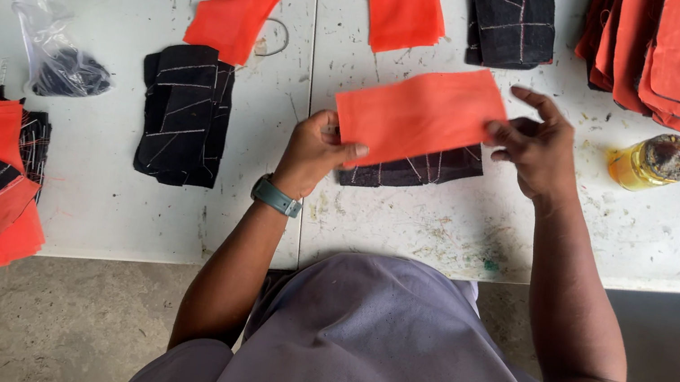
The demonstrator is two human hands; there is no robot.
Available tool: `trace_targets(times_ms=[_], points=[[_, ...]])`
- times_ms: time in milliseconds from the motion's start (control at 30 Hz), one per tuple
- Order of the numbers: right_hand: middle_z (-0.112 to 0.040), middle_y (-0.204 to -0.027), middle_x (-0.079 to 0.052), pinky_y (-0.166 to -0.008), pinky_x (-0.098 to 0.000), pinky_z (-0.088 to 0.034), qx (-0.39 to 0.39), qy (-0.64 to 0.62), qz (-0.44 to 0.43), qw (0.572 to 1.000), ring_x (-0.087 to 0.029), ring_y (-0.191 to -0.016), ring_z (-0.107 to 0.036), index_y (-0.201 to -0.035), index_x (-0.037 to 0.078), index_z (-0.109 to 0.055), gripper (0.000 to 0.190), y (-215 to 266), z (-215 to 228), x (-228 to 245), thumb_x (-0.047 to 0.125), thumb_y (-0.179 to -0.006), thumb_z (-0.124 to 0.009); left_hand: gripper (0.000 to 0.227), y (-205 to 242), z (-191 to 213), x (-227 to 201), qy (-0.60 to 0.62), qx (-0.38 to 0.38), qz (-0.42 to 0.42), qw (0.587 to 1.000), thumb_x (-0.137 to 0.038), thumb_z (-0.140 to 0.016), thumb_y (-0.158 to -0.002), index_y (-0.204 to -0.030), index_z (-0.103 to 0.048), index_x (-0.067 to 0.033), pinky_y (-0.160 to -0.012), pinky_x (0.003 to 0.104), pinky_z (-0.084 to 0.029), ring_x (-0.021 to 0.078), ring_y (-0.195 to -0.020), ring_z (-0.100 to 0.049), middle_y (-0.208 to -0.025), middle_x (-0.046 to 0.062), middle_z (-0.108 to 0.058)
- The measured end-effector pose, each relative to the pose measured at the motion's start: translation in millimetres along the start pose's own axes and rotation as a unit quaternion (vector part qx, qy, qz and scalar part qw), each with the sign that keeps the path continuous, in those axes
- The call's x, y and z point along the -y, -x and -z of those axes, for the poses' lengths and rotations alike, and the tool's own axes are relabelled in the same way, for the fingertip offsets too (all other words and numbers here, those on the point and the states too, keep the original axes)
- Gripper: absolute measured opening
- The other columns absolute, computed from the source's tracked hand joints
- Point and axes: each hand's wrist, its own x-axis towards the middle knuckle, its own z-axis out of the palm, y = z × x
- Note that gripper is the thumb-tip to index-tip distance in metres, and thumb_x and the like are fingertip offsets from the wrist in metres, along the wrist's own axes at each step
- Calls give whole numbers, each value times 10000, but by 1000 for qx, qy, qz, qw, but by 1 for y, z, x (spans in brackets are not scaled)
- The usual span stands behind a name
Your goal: The person repeatedly applies glue from a small jar to orange fabric pieces using a brush, then places a black fabric piece on top and presses it down. The person continues this process with multiple fabric pieces on a white table.
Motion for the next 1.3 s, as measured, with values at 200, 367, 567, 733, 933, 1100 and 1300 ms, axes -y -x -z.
trace_targets(times_ms=[200, 367, 567, 733, 933, 1100, 1300], points=[[-737, -842, -123, -520, -243, -479, 14, 159, -86, 983, -107, -641, -623, -1393, -48, -527, 688, 21, -1, -12, 55, -795, -850, 577, 3, -1, 0, -167, -40, 64, 983, -180, -900, -752, -1166, -550, 18, -568, 269, -619, 131, -644, -750, -828, 121, -765], [-740, -840, -126, -525, -232, -491, 15, 134, -85, 987, -101, -647, -634, -1423, -27, -520, 696, 20, -1, -15, 55, -805, -831, 700, 2, 9, -2, -158, -11, 62, 986, -166, -925, -727, -1236, -480, 15, -563, 280, -609, 159, -624, -716, -803, 148, -754], [-771, -929, -139, -607, -269, -553, 8, 237, -90, 967, -139, -760, -704, -1411, 13, -531, 702, 15, -8, -13, 99, -796, -858, 647, 19, 8, 8, -173, -27, 48, 983, -152, -904, -725, -1204, -493, -10, -587, 274, -636, 148, -675, -765, -826, 139, -774], [-780, -952, -146, -736, -302, -586, -3, 310, -83, 947, -168, -839, -745, -1391, 19, -563, 728, 9, -7, -10, 143, -760, -905, 669, 20, 5, 5, -223, -47, 67, 971, -199, -909, -716, -1209, -491, -22, -602, 287, -631, 180, -680, -781, -841, 156, -783], [-780, -951, -138, -736, -327, -600, -5, 318, -101, 943, -180, -848, -754, -1387, 19, -572, 740, 6, -4, -10, 168, -744, -908, 672, 21, 3, -1, -215, -59, 84, 971, -213, -911, -710, -1203, -491, -35, -575, 300, -645, 190, -698, -783, -845, 148, -773], [-785, -936, -135, -754, -315, -598, -13, 326, -79, 942, -177, -833, -758, -1368, 9, -585, 736, 11, -3, -14, 178, -735, -920, 658, 22, 1, -1, -283, -59, 52, 956, -217, -927, -707, -1180, -505, -38, -574, 305, -599, 204, -658, -769, -790, 133, -781], [-786, -921, -116, -765, -305, -605, -18, 329, -57, 943, -164, -818, -762, -1360, 7, -598, 720, 19, -5, -17, 193, -743, -919, 661, 25, 4, 0, -295, -66, 32, 953, -228, -941, -700, -1175, -522, -39, -608, 302, -604, 169, -675, -766, -789, 125, -786]])
